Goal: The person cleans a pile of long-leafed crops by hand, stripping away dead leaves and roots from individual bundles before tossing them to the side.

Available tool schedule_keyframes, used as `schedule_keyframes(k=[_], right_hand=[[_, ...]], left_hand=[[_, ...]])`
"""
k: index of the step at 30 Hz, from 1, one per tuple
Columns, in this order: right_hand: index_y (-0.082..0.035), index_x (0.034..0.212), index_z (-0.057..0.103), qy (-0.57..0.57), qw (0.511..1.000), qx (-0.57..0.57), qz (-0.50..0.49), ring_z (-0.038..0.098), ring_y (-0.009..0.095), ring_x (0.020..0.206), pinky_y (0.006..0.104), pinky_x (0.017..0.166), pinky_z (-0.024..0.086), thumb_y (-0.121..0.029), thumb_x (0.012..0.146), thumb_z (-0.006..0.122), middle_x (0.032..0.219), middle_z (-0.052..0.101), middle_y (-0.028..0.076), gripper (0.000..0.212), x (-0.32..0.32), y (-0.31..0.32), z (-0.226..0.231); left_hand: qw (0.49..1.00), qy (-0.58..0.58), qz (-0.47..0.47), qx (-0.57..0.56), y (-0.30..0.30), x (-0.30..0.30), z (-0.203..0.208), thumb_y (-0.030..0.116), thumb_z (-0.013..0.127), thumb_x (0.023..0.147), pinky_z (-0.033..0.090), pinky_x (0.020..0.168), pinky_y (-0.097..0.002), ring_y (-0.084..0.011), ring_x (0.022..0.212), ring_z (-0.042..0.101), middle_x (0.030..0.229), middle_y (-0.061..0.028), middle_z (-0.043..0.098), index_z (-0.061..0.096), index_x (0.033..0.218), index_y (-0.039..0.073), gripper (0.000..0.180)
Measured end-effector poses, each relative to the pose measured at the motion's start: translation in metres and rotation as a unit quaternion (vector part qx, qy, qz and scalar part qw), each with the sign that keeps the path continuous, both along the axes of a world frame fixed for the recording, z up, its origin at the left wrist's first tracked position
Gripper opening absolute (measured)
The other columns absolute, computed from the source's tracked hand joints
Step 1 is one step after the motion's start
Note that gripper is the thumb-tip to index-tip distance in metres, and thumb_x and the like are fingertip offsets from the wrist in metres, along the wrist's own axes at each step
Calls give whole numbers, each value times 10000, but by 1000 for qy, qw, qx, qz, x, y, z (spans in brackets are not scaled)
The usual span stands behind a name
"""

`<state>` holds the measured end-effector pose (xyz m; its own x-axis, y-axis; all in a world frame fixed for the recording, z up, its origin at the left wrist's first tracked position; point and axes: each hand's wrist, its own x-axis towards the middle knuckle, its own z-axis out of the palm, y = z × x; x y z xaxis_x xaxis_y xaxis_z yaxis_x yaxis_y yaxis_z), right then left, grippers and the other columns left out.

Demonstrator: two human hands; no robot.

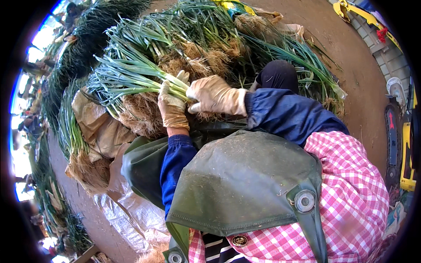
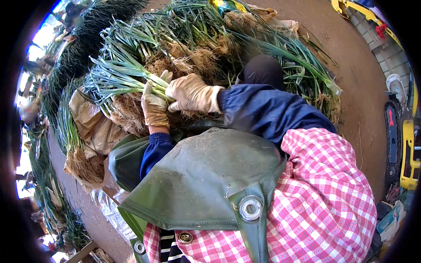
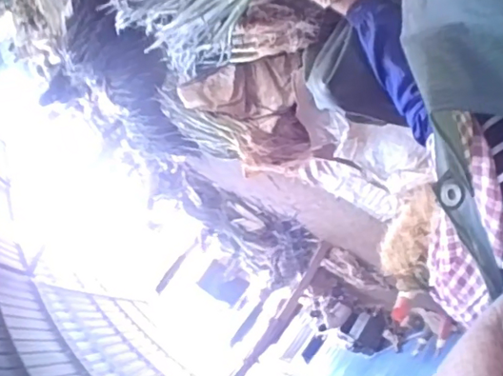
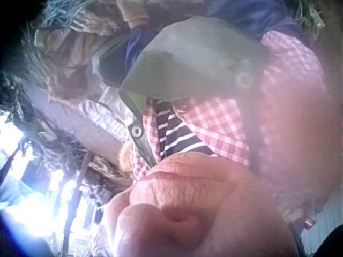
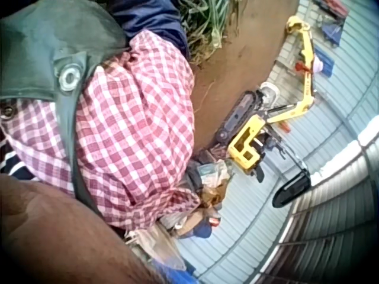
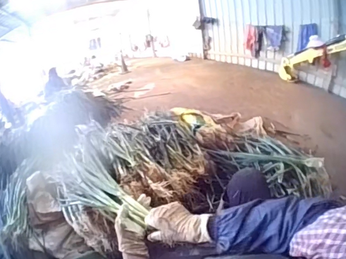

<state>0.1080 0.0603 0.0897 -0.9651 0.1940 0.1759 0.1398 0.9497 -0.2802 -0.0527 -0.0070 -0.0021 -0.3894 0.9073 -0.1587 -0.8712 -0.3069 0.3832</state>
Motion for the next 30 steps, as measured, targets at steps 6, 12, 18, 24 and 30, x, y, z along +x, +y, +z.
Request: schedule_keyframes(k=[6, 12, 18, 24, 30], right_hand=[[-70, 784, 596, 53, 998, 34, -7, 641, 276, 694, 371, 582, 503, -156, 798, 543, 742, 619, 112, 102, -14, -2, -54], [-55, 834, 652, 32, 996, 78, -15, 665, 298, 668, 398, 549, 531, -186, 822, 511, 713, 656, 139, 193, -11, -7, -54], [-125, 877, 712, -404, 913, -22, -55, 665, 289, 888, 400, 717, 525, -282, 797, 591, 862, 690, 87, 214, 25, -1, -107], [-65, 900, 657, 61, 949, -181, -251, 633, 263, 747, 384, 666, 472, -423, 797, 661, 812, 668, 106, 373, -18, 81, -36], [-66, 1044, 643, -15, 965, -191, -177, 644, 194, 738, 356, 674, 485, -343, 827, 663, 878, 681, 92, 352, -71, 105, -58]], left_hand=[[992, 81, 66, -65, 1, 15, 9, 262, 386, 962, 368, 1037, -494, -426, 1187, 495, 1279, -320, 489, 359, 1311, -82, 491], [997, 8, 70, -33, 1, 10, -2, 209, 446, 942, 356, 1056, -513, -456, 1170, 498, 1225, -334, 519, 383, 1304, -57, 454], [986, 33, 3, 163, -17, -4, 36, 309, 487, 939, 493, 906, -452, -323, 1033, 584, 1129, -217, 589, 411, 1287, -14, 481], [971, 168, 164, -42, -29, 28, 58, 288, 598, 905, 496, 764, -341, -165, 739, 533, 831, -72, 536, 505, 1234, 7, 442], [997, 73, -26, 21, -18, 25, 28, 150, 588, 874, 504, 850, -366, -235, 856, 636, 900, -110, 645, 519, 1241, 10, 399]])
